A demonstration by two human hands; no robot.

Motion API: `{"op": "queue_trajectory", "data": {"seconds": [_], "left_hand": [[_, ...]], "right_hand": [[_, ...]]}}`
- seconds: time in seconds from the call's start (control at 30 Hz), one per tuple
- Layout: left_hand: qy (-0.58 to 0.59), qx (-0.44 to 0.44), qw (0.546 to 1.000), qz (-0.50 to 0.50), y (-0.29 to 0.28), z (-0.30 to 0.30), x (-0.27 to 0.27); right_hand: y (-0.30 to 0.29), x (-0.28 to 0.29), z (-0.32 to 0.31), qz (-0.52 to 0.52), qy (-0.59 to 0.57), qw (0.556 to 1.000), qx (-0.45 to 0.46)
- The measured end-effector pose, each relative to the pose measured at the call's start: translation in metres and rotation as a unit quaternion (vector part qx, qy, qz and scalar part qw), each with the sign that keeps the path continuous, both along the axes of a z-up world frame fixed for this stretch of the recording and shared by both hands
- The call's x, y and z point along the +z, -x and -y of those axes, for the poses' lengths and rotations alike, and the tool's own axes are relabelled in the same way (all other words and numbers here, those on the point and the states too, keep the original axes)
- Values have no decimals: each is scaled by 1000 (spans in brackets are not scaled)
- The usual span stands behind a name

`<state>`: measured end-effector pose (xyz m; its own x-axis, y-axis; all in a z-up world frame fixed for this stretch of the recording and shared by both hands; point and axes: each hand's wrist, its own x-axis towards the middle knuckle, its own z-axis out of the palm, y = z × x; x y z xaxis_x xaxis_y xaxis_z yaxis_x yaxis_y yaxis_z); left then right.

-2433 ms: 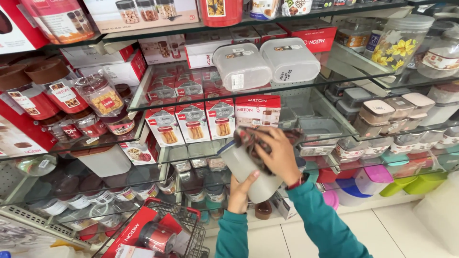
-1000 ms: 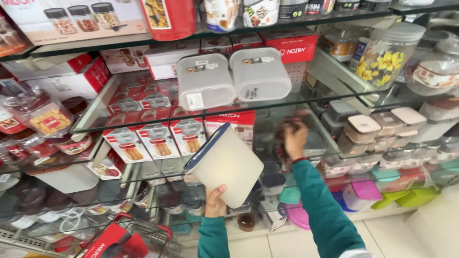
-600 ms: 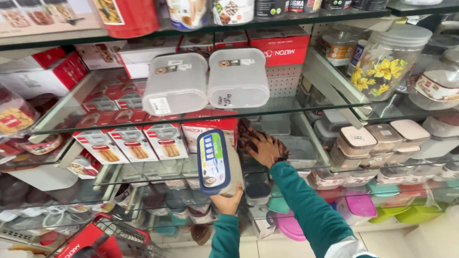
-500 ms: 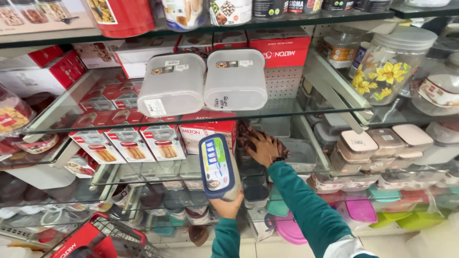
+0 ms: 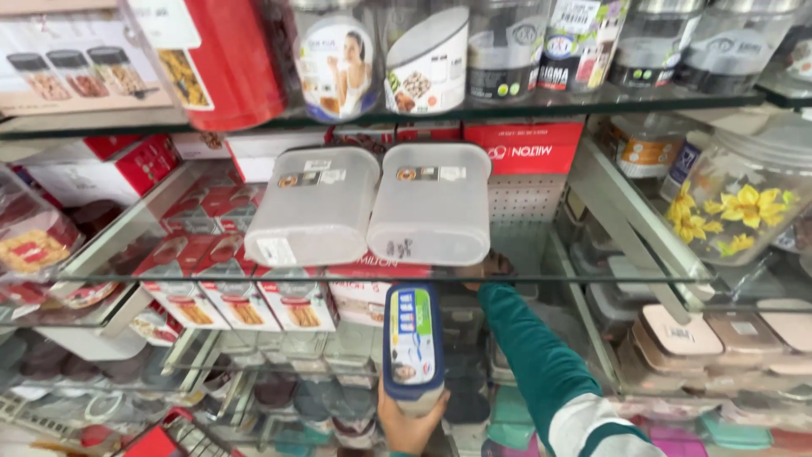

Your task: Organizing various kitchen storage containers and boxed kitchenware on retail shelves in a store.

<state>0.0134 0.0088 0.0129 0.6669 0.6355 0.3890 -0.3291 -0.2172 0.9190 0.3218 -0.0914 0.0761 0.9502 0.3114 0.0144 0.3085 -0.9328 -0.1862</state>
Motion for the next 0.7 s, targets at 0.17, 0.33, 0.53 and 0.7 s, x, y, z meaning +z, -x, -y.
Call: {"op": "queue_trajectory", "data": {"seconds": [0.17,0.33,0.53,0.7], "left_hand": [[-155,-12,982,107,-20,-16,-5],[-161,-64,980,95,-22,-23,7],[-126,-71,989,31,-17,-7,23],[-150,110,979,-83,-5,7,22]], "right_hand": [[-106,-44,49,39,-9,998,-43],[-91,-6,111,-6,-59,988,-142],[-76,-72,154,158,-79,978,-111],[66,-55,152,291,-49,943,-154]]}}
